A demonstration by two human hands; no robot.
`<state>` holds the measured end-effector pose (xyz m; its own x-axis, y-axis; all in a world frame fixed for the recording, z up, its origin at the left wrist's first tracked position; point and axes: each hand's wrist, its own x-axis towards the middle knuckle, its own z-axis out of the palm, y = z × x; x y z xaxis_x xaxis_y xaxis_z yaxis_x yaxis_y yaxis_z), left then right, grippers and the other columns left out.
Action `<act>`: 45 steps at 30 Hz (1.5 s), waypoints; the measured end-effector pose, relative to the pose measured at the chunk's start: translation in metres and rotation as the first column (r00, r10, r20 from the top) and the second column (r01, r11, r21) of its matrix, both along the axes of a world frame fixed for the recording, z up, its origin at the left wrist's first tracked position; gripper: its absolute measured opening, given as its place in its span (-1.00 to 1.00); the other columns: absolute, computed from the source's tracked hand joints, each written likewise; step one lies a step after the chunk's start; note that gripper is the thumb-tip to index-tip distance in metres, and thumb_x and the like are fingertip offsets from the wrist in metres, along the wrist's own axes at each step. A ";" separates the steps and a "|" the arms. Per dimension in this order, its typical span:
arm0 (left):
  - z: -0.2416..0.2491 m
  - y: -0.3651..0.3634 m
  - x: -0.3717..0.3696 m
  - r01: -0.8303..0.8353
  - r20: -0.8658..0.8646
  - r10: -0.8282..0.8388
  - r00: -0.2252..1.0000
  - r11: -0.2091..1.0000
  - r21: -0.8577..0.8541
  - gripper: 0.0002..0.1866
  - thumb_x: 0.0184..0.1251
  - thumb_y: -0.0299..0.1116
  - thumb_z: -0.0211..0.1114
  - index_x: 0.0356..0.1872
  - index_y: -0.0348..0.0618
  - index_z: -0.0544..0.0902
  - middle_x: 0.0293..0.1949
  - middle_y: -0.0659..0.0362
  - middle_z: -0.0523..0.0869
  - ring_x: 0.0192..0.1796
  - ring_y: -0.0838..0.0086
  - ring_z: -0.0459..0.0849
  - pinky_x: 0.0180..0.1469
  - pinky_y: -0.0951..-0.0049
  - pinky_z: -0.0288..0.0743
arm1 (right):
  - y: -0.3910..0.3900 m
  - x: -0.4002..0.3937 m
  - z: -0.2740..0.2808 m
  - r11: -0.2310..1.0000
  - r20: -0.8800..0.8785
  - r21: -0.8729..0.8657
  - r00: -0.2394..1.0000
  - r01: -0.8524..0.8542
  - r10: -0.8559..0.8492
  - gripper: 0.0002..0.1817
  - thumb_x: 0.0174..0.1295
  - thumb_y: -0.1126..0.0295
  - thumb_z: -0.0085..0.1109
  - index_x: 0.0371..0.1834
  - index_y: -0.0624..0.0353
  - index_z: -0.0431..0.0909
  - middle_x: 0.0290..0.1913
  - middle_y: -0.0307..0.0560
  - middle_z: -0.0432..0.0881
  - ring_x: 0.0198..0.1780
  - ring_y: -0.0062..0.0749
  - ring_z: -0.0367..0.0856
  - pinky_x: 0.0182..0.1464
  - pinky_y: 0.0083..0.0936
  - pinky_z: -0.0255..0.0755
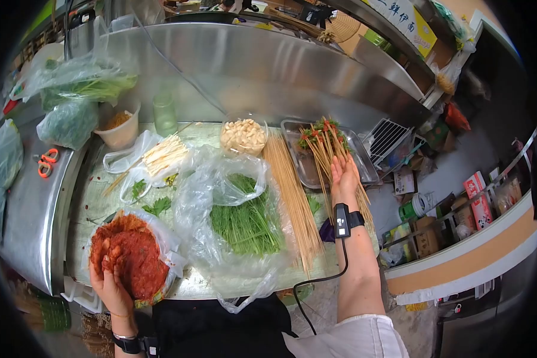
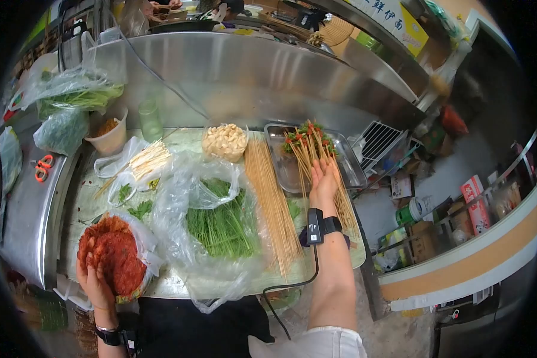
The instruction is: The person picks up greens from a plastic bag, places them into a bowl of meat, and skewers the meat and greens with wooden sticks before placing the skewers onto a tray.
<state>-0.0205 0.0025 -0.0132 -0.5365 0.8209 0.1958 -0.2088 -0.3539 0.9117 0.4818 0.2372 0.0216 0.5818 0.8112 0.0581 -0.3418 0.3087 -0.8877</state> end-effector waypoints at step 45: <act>0.004 -0.003 0.000 0.017 -0.082 -0.017 0.996 1.000 0.001 -0.66 0.25 -0.58 0.00 0.05 -0.35 0.49 0.00 0.13 0.60 0.02 0.47 0.56 0.12 0.49 0.38 | -0.107 -0.131 0.043 0.615 0.393 -0.596 0.481 -0.516 0.784 -0.86 0.23 0.37 0.13 -0.25 0.21 0.51 -0.46 -0.20 0.64 -0.53 -0.72 0.52 -0.50 -0.78 0.33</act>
<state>-0.0202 -0.0001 -0.0097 -0.5048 0.8291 0.2404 -0.1389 -0.3528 0.9253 0.3507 0.1299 0.0645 -0.1799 0.9601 -0.2142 0.3055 -0.1525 -0.9399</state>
